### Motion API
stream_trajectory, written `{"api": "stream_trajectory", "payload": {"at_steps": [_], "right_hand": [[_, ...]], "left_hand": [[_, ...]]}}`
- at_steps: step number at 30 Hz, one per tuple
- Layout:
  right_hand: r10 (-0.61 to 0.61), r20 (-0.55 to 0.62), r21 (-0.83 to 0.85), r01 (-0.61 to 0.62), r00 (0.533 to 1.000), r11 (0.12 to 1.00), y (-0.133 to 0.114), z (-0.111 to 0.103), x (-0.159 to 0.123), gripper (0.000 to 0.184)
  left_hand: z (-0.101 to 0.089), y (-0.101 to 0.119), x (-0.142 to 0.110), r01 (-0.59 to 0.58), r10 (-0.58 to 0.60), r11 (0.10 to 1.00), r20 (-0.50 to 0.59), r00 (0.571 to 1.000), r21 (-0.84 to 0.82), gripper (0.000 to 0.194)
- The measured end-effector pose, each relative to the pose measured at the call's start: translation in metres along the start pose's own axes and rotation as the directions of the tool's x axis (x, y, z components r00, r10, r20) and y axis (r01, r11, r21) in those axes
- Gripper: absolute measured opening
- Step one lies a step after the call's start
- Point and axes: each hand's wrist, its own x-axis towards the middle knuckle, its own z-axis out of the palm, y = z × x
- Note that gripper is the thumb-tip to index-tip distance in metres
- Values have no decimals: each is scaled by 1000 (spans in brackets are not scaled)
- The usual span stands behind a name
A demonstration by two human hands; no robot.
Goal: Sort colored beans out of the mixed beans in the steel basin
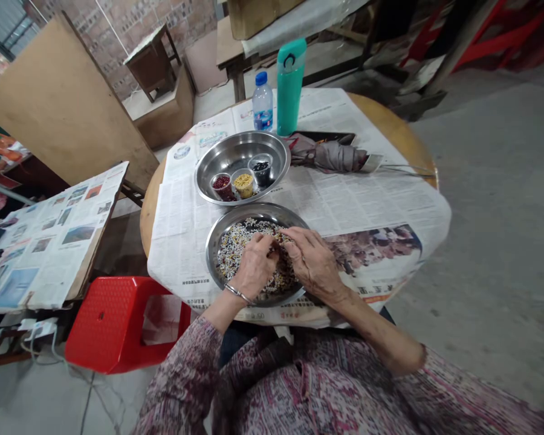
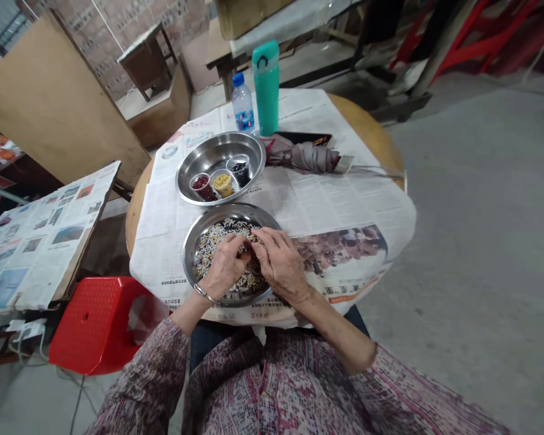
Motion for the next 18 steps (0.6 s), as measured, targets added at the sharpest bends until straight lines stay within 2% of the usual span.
{"api": "stream_trajectory", "payload": {"at_steps": [3, 5, 7, 9, 11, 13, 15, 18], "right_hand": [[-3, -4, 2, 3, 1000, 1000, 0, -1, 0, 37], [-10, -2, 3, 10, 1000, 1000, 1, -1, 0, 37], [-11, 2, 6, 11, 1000, 1000, 1, -1, -1, 37], [-4, 1, 8, 4, 1000, 1000, 1, 0, -1, 38], [0, -9, 9, 0, 1000, 1000, 2, 0, -2, 38], [-2, -14, 10, 2, 1000, 1000, 3, 1, -3, 38], [-15, -12, 8, 15, 1000, 1000, 3, 1, -3, 38], [-32, -15, -3, 32, 999, 999, 3, 1, -2, 38]], "left_hand": [[-10, -4, -1, -3, 5, 1000, -71, 997, 19, 19], [-19, -6, -9, -69, 74, 995, -67, 995, 73, 21], [-27, -7, -19, -224, 223, 965, 20, 975, 134, 21], [-31, -7, -26, -409, 384, 899, 166, 908, 155, 22], [-28, -8, -27, -547, 495, 824, 279, 823, 149, 22], [-20, -10, -23, -620, 554, 767, 316, 770, 165, 22], [-9, -11, -13, -651, 575, 727, 324, 751, 218, 21], [0, -14, 2, -638, 553, 702, 322, 769, 316, 20]]}}
